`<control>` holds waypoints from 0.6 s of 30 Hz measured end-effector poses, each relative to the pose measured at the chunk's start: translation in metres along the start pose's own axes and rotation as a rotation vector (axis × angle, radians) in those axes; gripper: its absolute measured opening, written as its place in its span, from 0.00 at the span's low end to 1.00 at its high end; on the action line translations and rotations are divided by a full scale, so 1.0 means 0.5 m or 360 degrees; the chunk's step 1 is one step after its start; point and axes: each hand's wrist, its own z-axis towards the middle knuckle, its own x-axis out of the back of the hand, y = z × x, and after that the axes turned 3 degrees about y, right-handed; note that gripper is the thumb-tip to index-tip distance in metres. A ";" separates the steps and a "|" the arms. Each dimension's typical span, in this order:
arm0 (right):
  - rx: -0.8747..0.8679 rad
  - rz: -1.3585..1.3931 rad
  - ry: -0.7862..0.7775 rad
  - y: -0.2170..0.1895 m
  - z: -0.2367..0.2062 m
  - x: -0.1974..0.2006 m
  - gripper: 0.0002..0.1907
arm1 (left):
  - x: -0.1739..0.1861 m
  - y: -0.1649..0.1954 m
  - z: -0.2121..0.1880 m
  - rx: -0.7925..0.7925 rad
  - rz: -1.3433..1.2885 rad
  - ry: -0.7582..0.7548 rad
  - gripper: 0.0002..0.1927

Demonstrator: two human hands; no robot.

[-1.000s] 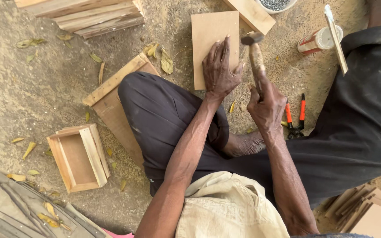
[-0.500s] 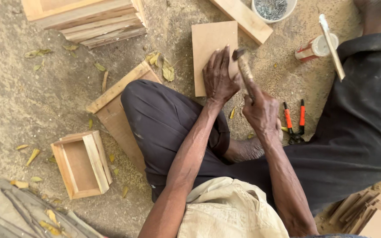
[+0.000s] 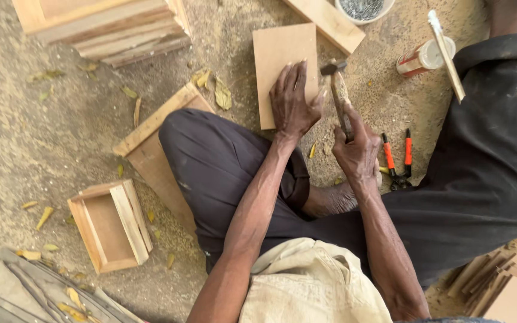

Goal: The person sits on the ground assembling small wooden boxes. They position a wooden panel against a box side, take nails from a bowl, and hammer the nails in by hand to attach the panel, working on boxes one at a time.

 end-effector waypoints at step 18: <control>-0.0600 -0.0398 0.0021 0.106 -0.021 0.058 0.29 | 0.023 -0.050 0.088 -0.0704 -0.0069 -0.0282 0.12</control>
